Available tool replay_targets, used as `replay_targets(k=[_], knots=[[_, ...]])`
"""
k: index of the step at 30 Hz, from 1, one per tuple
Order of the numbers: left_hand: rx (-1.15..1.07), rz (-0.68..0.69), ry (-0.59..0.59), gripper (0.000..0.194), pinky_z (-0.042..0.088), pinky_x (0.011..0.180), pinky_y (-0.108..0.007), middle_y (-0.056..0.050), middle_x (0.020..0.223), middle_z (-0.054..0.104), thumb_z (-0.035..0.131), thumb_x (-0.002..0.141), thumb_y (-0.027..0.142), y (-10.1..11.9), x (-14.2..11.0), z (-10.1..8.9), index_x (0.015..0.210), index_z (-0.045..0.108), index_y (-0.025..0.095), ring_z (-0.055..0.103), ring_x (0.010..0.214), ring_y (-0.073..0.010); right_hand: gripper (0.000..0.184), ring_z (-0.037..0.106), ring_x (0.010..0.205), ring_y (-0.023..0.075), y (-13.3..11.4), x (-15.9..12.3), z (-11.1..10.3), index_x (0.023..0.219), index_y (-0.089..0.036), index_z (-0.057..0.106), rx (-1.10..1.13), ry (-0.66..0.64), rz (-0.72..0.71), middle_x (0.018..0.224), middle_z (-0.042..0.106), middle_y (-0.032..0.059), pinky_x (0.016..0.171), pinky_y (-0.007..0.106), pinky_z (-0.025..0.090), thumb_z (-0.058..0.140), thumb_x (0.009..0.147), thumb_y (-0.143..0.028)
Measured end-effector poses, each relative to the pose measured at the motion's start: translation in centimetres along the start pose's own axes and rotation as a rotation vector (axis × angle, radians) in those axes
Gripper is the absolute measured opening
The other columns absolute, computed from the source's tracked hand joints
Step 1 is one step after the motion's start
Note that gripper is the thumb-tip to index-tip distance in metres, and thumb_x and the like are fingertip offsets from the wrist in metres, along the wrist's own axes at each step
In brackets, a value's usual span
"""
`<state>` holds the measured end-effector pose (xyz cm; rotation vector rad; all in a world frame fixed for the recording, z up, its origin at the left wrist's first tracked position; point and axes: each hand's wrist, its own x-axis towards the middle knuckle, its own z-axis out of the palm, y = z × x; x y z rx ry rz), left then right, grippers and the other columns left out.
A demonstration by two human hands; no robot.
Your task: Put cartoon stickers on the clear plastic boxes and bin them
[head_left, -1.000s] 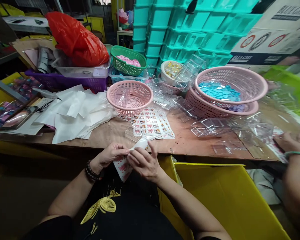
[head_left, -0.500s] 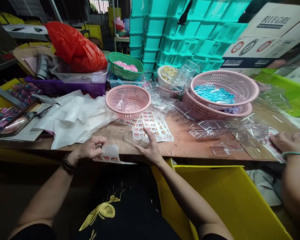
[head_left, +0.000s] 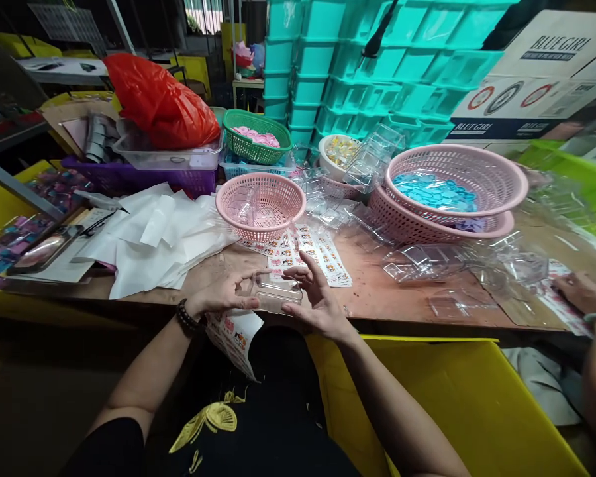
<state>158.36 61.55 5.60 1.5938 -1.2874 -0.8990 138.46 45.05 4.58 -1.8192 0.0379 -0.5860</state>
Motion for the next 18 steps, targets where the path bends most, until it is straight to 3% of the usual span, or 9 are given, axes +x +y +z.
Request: replay_targets(k=[2,4,6,8,10,13,18], knots=[[-0.155,-0.003,-0.019,0.068,0.04,0.11,-0.042,-0.008,0.138,0.063,0.082,0.069,0.053,-0.2,0.6,0.8,0.129,0.066,0.026,0.054,0.131,-0.0324,0.087,0.06,0.117,0.0247,-0.5,0.4,-0.6,0.151,-0.039,0.035,-0.006,0.043,0.025,0.134,0.055,0.0079,0.095,0.042,0.051,0.081,0.078,-0.046],[-0.394,-0.014,0.01,0.069,0.045,0.105,-0.041,-0.011,0.13,0.067,0.083,0.066,0.057,-0.8,1.1,2.1,0.123,0.066,0.021,0.06,0.123,-0.0311,0.067,0.06,0.116,0.0235,-1.2,0.7,-1.2,0.135,-0.037,0.055,-0.065,0.231,-0.008,0.136,0.054,0.0065,0.093,0.04,0.051,0.083,0.075,-0.043],[-0.613,-0.024,0.051,0.072,0.048,0.1,-0.039,-0.013,0.123,0.07,0.085,0.064,0.058,-1.3,1.3,3.5,0.12,0.065,0.018,0.065,0.115,-0.0289,0.035,0.061,0.112,0.0215,-2.5,1.0,-1.5,0.106,-0.031,0.069,-0.087,0.477,-0.093,0.126,0.061,0.0045,0.091,0.038,0.051,0.084,0.075,-0.038],[-0.755,-0.026,0.08,0.071,0.05,0.096,-0.038,-0.013,0.117,0.073,0.087,0.062,0.057,-1.3,1.4,4.7,0.117,0.064,0.018,0.068,0.107,-0.0269,0.019,0.064,0.099,0.0191,-4.2,1.1,-1.6,0.083,-0.026,0.067,-0.03,0.599,-0.136,0.103,0.068,0.003,0.085,0.035,0.053,0.083,0.076,-0.035],[-0.831,-0.008,0.099,0.07,0.051,0.092,-0.037,-0.014,0.114,0.074,0.086,0.063,0.059,-1.0,1.4,5.6,0.116,0.065,0.017,0.07,0.101,-0.0262,0.022,0.065,0.08,0.0167,-5.8,1.1,-1.4,0.077,-0.024,0.065,0.044,0.555,-0.057,0.083,0.068,0.0013,0.074,0.033,0.055,0.082,0.077,-0.037],[-0.865,0.013,0.147,0.073,0.054,0.081,-0.034,-0.016,0.114,0.074,0.082,0.064,0.065,-0.2,1.3,6.2,0.116,0.068,0.016,0.071,0.089,-0.0251,0.029,0.058,0.06,0.0134,-6.9,1.1,-0.8,0.075,-0.022,0.065,0.113,0.418,0.184,0.071,0.066,0.0004,0.057,0.029,0.052,0.084,0.073,-0.045],[-0.852,-0.003,0.204,0.078,0.052,0.065,-0.031,-0.015,0.11,0.075,0.082,0.06,0.069,0.5,1.1,6.2,0.117,0.07,0.017,0.07,0.076,-0.0227,0.042,0.051,0.052,0.0099,-5.8,1.8,-0.3,0.07,-0.02,0.061,0.214,0.325,0.393,0.064,0.063,-0.001,0.042,0.023,0.039,0.088,0.062,-0.052]])
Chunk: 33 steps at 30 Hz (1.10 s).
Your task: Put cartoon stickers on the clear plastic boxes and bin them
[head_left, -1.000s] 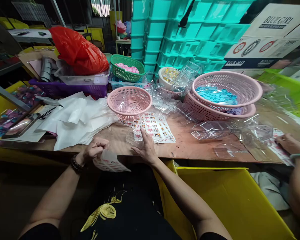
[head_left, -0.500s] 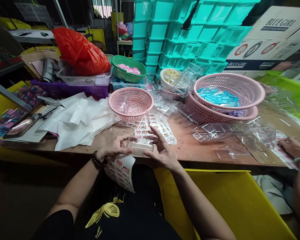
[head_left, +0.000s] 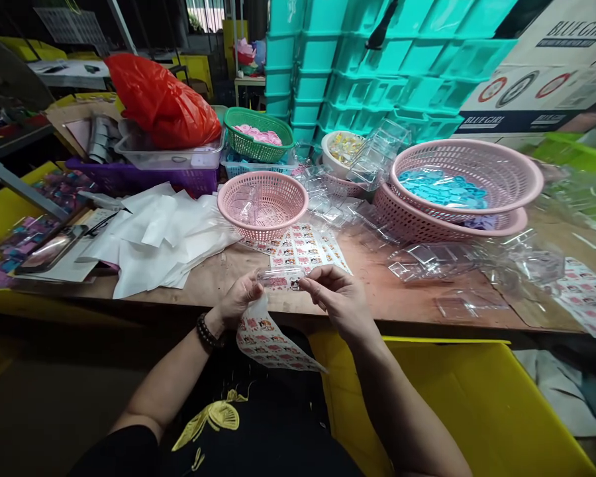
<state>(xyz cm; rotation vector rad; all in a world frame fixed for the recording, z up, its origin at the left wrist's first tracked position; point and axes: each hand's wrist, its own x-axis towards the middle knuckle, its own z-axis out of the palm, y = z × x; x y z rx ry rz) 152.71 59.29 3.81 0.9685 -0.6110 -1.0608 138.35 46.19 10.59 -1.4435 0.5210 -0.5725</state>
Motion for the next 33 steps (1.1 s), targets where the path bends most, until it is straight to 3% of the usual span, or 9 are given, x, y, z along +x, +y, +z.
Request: replay_targets(k=[6,13,19,24,27,28,30,33], knots=[[-0.066,0.036,-0.034,0.069,0.054,0.087,-0.037,-0.015,0.116,0.074,0.083,0.067,0.059,-0.2,0.0,-0.5,0.12,0.068,0.017,0.069,0.106,-0.0305,0.042,0.052,0.053,0.0091,0.7,0.8,0.2,0.07,-0.018,0.062,0.022,-0.04,0.063,0.063,0.063,-0.0017,0.044,0.022,0.038,0.089,0.06,-0.049],[-0.096,0.007,-0.019,0.072,0.051,0.097,-0.043,-0.018,0.12,0.072,0.087,0.063,0.057,-0.6,0.1,-1.2,0.118,0.068,0.014,0.066,0.116,-0.0354,0.041,0.062,0.061,0.0113,1.0,1.1,0.2,0.069,-0.019,0.065,0.053,-0.057,0.091,0.066,0.067,-0.0012,0.061,0.026,0.052,0.092,0.056,-0.046],[-0.096,0.004,0.001,0.069,0.05,0.1,-0.043,-0.017,0.118,0.073,0.09,0.062,0.051,-0.4,0.1,-1.3,0.116,0.067,0.015,0.065,0.118,-0.0345,0.042,0.065,0.066,0.0138,1.4,1.2,0.5,0.07,-0.019,0.065,0.017,-0.045,0.072,0.07,0.068,0.0001,0.066,0.029,0.055,0.091,0.057,-0.049],[-0.038,0.046,0.095,0.065,0.049,0.1,-0.043,-0.015,0.116,0.073,0.089,0.064,0.043,-0.9,0.1,-1.1,0.117,0.064,0.015,0.068,0.113,-0.0318,0.039,0.054,0.057,0.0121,1.7,0.3,0.8,0.074,-0.021,0.063,-0.241,-0.008,-0.077,0.069,0.065,0.0005,0.051,0.026,0.044,0.08,0.072,-0.055],[-0.016,0.121,0.177,0.059,0.047,0.102,-0.043,-0.014,0.115,0.074,0.088,0.065,0.041,-1.1,0.2,-0.9,0.112,0.063,0.015,0.069,0.11,-0.0293,0.029,0.05,0.057,0.0125,1.8,-0.4,0.7,0.085,-0.022,0.064,-0.544,0.105,-0.239,0.083,0.066,0.0035,0.056,0.029,0.046,0.071,0.082,-0.05],[-0.016,0.147,0.191,0.058,0.047,0.103,-0.042,-0.013,0.115,0.074,0.086,0.066,0.042,-1.1,0.2,-0.9,0.112,0.063,0.016,0.068,0.11,-0.0289,0.031,0.051,0.06,0.0135,1.9,-0.4,0.6,0.093,-0.023,0.064,-0.615,0.155,-0.271,0.092,0.066,0.0056,0.06,0.032,0.049,0.072,0.081,-0.05],[-0.011,0.181,0.188,0.055,0.046,0.104,-0.042,-0.013,0.117,0.073,0.084,0.069,0.044,-0.8,0.2,-0.8,0.112,0.064,0.016,0.067,0.112,-0.0289,0.052,0.056,0.07,0.017,2.1,-0.2,0.5,0.111,-0.022,0.062,-0.657,0.211,-0.26,0.112,0.063,0.0113,0.07,0.038,0.053,0.078,0.073,-0.054],[0.01,0.181,0.141,0.055,0.045,0.105,-0.042,-0.013,0.117,0.073,0.081,0.07,0.045,-0.4,0.1,-0.6,0.114,0.065,0.016,0.066,0.114,-0.0293,0.08,0.062,0.091,0.0234,2.6,0.7,0.6,0.128,-0.021,0.053,-0.508,0.072,-0.083,0.13,0.057,0.0165,0.079,0.042,0.056,0.082,0.064,-0.059]])
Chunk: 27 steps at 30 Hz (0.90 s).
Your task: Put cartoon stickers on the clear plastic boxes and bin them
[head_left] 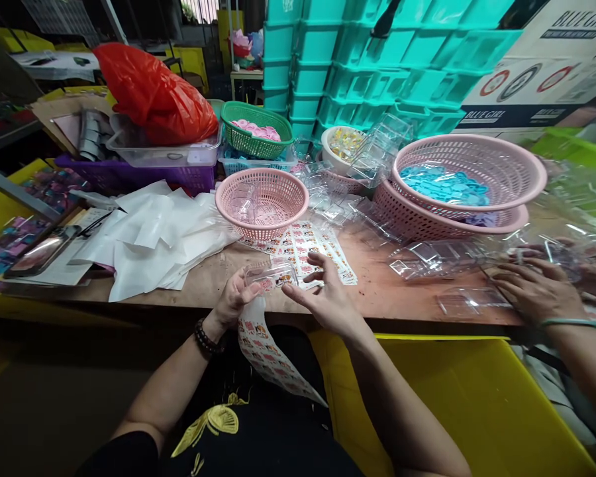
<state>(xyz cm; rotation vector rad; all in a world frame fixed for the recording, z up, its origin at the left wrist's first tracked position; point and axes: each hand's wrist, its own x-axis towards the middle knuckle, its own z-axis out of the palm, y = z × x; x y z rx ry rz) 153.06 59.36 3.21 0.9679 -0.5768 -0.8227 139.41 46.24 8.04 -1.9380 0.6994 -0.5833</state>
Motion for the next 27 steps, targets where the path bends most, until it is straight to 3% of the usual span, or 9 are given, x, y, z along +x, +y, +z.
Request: replay_targets(k=[4,6,9,12,16,19,22,25,27], knots=[[0.008,-0.034,-0.038,0.058,0.046,0.101,-0.043,-0.013,0.118,0.072,0.081,0.07,0.048,0.3,-0.4,-0.4,0.114,0.063,0.016,0.066,0.113,-0.031,0.062,0.065,0.102,0.0247,-0.1,1.8,0.5,0.118,-0.021,0.06,0.299,-0.403,0.06,0.115,0.068,0.0107,0.087,0.042,0.056,0.078,0.071,-0.057],[0.058,-0.047,0.006,0.062,0.047,0.098,-0.041,-0.013,0.119,0.071,0.084,0.066,0.049,0.4,-0.5,-1.1,0.114,0.06,0.018,0.066,0.111,-0.0297,0.06,0.066,0.099,0.0248,-0.5,3.8,0.1,0.115,-0.021,0.06,0.344,-0.469,0.044,0.108,0.069,0.0092,0.087,0.043,0.056,0.079,0.069,-0.055],[0.195,-0.016,0.169,0.067,0.047,0.088,-0.033,-0.01,0.109,0.07,0.082,0.066,0.053,1.0,-0.4,-2.0,0.117,0.055,0.019,0.065,0.104,-0.0238,0.068,0.063,0.105,0.0286,-1.3,9.2,-0.6,0.125,-0.018,0.052,0.168,-0.112,-0.051,0.116,0.064,0.0142,0.09,0.047,0.054,0.079,0.071,-0.05],[0.301,-0.004,0.294,0.059,0.045,0.073,-0.027,-0.001,0.078,0.065,0.075,0.074,0.057,1.8,0.0,-2.3,0.113,0.055,0.018,0.062,0.077,-0.0159,0.071,0.053,0.119,0.037,-1.9,15.9,0.0,0.13,-0.015,0.048,-0.291,0.252,-0.117,0.124,0.058,0.0187,0.103,0.06,0.04,0.079,0.072,-0.042],[0.421,0.037,0.366,0.052,0.03,0.052,-0.024,0.009,0.052,0.045,0.068,0.08,0.059,2.4,0.5,-2.1,0.106,0.058,0.015,0.041,0.048,-0.0093,0.062,0.046,0.125,0.0436,-2.6,21.4,2.1,0.122,-0.011,0.054,-0.628,0.121,0.025,0.122,0.06,0.0209,0.106,0.072,0.026,0.078,0.075,-0.043],[0.486,0.091,0.401,0.048,0.026,0.05,-0.025,0.009,0.051,0.043,0.063,0.085,0.059,2.3,0.9,-2.4,0.107,0.058,0.016,0.037,0.046,-0.0094,0.056,0.039,0.133,0.0431,-3.4,19.6,2.5,0.124,-0.014,0.056,-0.596,0.16,-0.051,0.133,0.056,0.0207,0.108,0.07,0.026,0.074,0.08,-0.043],[0.529,0.106,0.413,0.046,0.031,0.051,-0.025,0.006,0.058,0.051,0.059,0.089,0.058,2.0,1.6,-2.7,0.108,0.057,0.016,0.043,0.05,-0.0103,0.047,0.05,0.124,0.0351,-3.9,13.1,1.7,0.127,-0.022,0.059,-0.387,0.155,-0.331,0.129,0.06,0.0135,0.105,0.061,0.037,0.067,0.086,-0.045],[0.559,0.093,0.411,0.046,0.039,0.055,-0.026,0.001,0.068,0.06,0.055,0.091,0.058,1.8,2.2,-2.7,0.11,0.057,0.016,0.052,0.056,-0.0129,0.077,0.065,0.084,0.0222,-3.5,5.8,1.0,0.151,-0.028,0.04,-0.126,-0.424,-0.394,0.103,0.07,0.0064,0.079,0.041,0.056,0.072,0.084,-0.043],[0.628,0.116,0.395,0.047,0.046,0.062,-0.029,-0.003,0.076,0.065,0.051,0.094,0.057,2.2,2.3,-2.5,0.114,0.058,0.016,0.059,0.065,-0.0166,0.078,0.061,0.068,0.0168,-2.8,2.6,1.0,0.156,-0.028,0.034,-0.013,-0.542,-0.365,0.089,0.07,0.0021,0.068,0.034,0.056,0.07,0.087,-0.035]])
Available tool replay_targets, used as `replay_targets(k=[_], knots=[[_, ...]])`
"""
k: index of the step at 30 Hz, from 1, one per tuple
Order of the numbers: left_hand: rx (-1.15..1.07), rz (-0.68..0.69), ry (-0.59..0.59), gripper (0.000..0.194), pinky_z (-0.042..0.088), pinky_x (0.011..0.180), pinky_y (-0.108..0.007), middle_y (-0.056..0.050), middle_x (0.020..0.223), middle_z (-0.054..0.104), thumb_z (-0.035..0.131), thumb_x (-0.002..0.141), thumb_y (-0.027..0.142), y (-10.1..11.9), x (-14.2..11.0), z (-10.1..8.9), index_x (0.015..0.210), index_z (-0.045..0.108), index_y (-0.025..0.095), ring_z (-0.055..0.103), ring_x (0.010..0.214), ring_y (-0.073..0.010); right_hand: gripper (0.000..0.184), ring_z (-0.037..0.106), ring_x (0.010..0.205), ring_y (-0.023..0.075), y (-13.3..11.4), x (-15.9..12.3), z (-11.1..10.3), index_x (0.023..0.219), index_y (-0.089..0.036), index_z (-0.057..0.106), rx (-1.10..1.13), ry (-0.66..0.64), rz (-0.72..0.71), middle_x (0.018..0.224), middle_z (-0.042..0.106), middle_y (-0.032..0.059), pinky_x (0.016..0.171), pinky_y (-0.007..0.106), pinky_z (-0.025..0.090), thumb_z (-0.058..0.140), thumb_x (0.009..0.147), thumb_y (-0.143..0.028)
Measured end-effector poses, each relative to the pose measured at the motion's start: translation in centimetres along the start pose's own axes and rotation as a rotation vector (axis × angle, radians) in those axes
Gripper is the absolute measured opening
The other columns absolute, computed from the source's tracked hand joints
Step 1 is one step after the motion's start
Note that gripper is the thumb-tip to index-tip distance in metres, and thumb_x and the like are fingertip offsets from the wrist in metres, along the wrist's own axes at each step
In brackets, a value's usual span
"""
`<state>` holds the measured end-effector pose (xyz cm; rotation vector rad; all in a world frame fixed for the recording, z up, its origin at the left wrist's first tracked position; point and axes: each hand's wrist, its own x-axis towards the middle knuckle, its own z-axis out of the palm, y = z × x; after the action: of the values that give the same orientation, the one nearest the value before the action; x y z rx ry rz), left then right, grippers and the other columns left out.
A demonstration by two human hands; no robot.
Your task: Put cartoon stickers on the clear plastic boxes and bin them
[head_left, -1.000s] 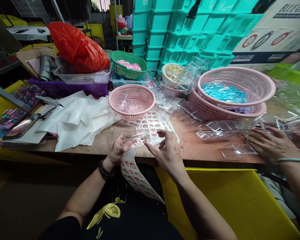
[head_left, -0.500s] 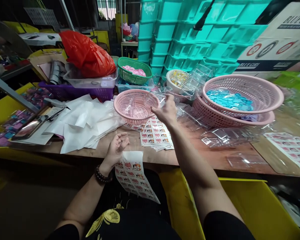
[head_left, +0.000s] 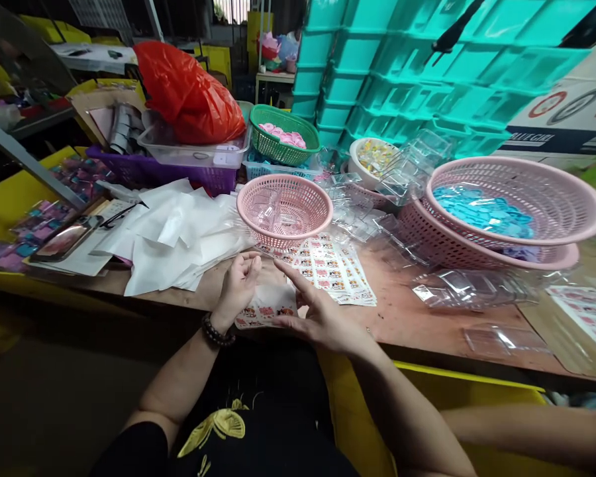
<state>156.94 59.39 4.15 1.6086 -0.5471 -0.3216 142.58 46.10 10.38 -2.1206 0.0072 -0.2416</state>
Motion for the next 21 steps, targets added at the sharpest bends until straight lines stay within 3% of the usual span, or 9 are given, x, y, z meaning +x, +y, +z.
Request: replay_targets(k=[2,5,8,11,14,16,19,21], knots=[[0.146,0.17,0.022,0.049,0.051,0.082,-0.036,-0.01,0.098,0.069,0.055,0.092,0.058,0.8,-0.4,-0.4,0.117,0.06,0.016,0.066,0.091,-0.0232,0.068,0.06,0.065,0.0147,0.4,-1.4,0.9,0.152,-0.03,0.042,0.065,0.094,0.013,0.088,0.072,0.0009,0.067,0.031,0.057,0.067,0.089,-0.03],[0.442,0.59,-0.031,0.057,0.034,0.115,-0.049,-0.015,0.135,0.06,0.072,0.078,0.062,2.0,-1.7,-1.4,0.116,0.064,0.02,0.05,0.133,-0.0321,0.05,0.067,0.075,0.0159,1.2,-2.0,1.2,0.135,-0.031,0.063,0.138,0.24,0.03,0.103,0.076,0.0016,0.074,0.033,0.059,0.071,0.086,-0.03],[0.657,0.838,-0.1,0.059,0.026,0.121,-0.054,-0.015,0.143,0.057,0.076,0.077,0.058,2.6,-2.9,-2.1,0.122,0.063,0.021,0.046,0.139,-0.0323,0.048,0.072,0.082,0.0185,1.4,-2.2,0.9,0.129,-0.031,0.068,0.232,0.275,0.078,0.107,0.078,0.0017,0.077,0.034,0.061,0.075,0.082,-0.031],[0.726,0.887,-0.109,0.054,0.031,0.118,-0.051,-0.015,0.14,0.062,0.073,0.083,0.052,2.4,-3.1,-2.4,0.126,0.063,0.02,0.054,0.133,-0.0292,0.041,0.074,0.091,0.0219,1.4,-2.5,0.8,0.119,-0.028,0.074,0.284,0.258,0.119,0.108,0.078,0.003,0.084,0.037,0.061,0.078,0.079,-0.035],[0.708,0.864,-0.236,0.039,0.038,0.113,-0.046,-0.008,0.125,0.072,0.072,0.085,0.047,2.0,-2.7,-2.4,0.116,0.07,0.023,0.065,0.118,-0.0242,0.041,0.073,0.095,0.0237,1.7,-2.6,0.8,0.116,-0.026,0.076,0.301,0.235,0.156,0.106,0.079,0.0047,0.089,0.04,0.06,0.079,0.077,-0.038],[0.752,0.84,-0.274,0.035,0.036,0.113,-0.05,-0.008,0.13,0.07,0.075,0.083,0.044,1.8,-2.5,-2.3,0.114,0.073,0.027,0.061,0.123,-0.0273,0.044,0.073,0.094,0.0232,2.0,-2.7,0.8,0.117,-0.024,0.075,0.28,0.219,0.179,0.107,0.078,0.0057,0.088,0.039,0.059,0.08,0.076,-0.038],[0.822,0.811,-0.291,0.029,0.032,0.114,-0.056,-0.008,0.133,0.067,0.078,0.081,0.038,1.6,-2.4,-2.1,0.108,0.077,0.029,0.055,0.13,-0.0317,0.031,0.07,0.084,0.0209,2.3,-2.7,0.8,0.109,-0.023,0.078,0.126,0.236,0.187,0.094,0.076,0.0055,0.076,0.035,0.058,0.077,0.08,-0.035],[0.817,0.762,-0.356,0.013,0.038,0.11,-0.051,-0.006,0.106,0.077,0.075,0.084,0.032,1.5,-2.2,-2.0,0.094,0.079,0.026,0.065,0.109,-0.0262,0.017,0.066,0.082,0.0212,2.4,-2.6,0.7,0.096,-0.024,0.079,-0.094,0.304,0.144,0.085,0.071,0.0055,0.072,0.035,0.055,0.077,0.081,-0.032]])
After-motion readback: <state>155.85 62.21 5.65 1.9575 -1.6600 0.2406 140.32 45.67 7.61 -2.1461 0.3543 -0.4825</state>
